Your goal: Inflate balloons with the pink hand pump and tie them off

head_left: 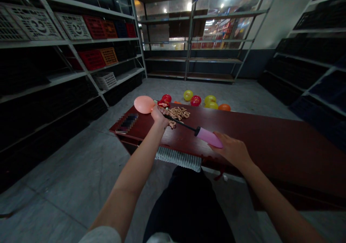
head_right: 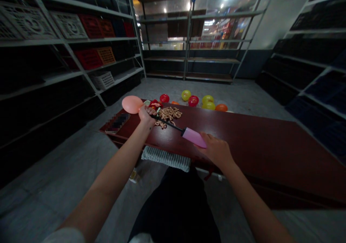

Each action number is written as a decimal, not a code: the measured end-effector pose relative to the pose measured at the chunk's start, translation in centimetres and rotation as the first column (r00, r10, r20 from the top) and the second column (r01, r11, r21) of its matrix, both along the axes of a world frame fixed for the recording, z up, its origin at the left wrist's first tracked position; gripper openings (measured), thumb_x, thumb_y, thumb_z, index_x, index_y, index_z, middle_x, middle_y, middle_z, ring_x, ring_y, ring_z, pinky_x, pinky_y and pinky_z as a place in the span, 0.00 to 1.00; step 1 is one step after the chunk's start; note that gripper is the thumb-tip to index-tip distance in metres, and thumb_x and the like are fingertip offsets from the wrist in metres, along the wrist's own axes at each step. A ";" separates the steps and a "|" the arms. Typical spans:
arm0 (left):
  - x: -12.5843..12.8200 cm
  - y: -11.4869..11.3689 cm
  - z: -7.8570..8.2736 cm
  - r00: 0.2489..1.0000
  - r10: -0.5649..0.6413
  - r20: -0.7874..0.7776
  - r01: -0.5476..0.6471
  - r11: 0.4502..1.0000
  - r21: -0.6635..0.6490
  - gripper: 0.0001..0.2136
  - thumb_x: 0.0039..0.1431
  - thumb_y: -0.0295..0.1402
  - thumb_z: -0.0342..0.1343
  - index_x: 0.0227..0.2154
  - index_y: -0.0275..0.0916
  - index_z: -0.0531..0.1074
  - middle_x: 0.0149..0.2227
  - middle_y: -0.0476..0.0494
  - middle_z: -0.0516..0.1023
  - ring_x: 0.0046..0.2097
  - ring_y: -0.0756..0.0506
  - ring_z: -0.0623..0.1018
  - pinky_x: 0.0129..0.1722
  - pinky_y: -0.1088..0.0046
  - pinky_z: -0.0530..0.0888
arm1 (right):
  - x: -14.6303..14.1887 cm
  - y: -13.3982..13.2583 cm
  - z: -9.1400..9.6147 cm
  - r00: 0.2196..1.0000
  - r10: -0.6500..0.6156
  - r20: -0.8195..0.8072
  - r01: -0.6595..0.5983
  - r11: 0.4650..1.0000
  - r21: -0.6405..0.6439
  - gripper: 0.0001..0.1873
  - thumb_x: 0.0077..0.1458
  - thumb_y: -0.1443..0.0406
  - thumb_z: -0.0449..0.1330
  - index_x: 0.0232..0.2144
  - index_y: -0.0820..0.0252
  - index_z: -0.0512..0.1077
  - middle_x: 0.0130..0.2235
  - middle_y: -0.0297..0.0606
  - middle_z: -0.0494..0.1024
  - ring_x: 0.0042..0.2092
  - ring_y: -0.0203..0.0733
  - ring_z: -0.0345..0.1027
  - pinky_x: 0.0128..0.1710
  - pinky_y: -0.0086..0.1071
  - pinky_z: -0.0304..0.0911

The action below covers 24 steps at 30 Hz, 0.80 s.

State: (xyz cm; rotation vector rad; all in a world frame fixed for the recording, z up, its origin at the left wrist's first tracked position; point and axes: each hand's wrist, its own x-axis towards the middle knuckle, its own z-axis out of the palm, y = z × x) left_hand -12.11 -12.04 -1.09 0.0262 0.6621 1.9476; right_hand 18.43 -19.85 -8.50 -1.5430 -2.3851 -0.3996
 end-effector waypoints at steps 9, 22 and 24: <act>3.8 -1.6 0.7 0.998 -0.057 -0.014 0.058 0.997 0.053 0.19 0.70 0.28 0.46 0.21 0.40 0.52 0.14 0.58 0.47 0.14 0.56 0.51 0.16 0.78 0.49 | -4.7 1.0 2.0 0.991 0.033 -0.132 -0.041 0.998 -0.055 0.28 0.61 0.49 0.59 0.57 0.56 0.73 0.50 0.46 0.84 0.41 0.52 0.81 0.35 0.38 0.70; 3.8 -0.2 0.1 0.997 -0.081 0.021 0.080 0.997 0.016 0.19 0.68 0.29 0.49 0.21 0.41 0.51 0.15 0.58 0.48 0.14 0.56 0.52 0.15 0.78 0.52 | -6.6 1.1 3.4 1.000 -0.005 -0.021 0.004 0.998 -0.059 0.27 0.64 0.48 0.56 0.59 0.54 0.69 0.52 0.46 0.82 0.42 0.50 0.79 0.33 0.34 0.64; 3.1 0.3 -0.3 0.998 -0.053 0.024 0.053 0.999 0.007 0.19 0.67 0.27 0.50 0.21 0.41 0.50 0.15 0.58 0.49 0.14 0.56 0.52 0.15 0.79 0.52 | -5.9 1.2 3.2 1.000 -0.012 0.017 0.013 0.998 -0.064 0.28 0.65 0.48 0.55 0.60 0.54 0.68 0.53 0.47 0.82 0.43 0.50 0.79 0.35 0.34 0.65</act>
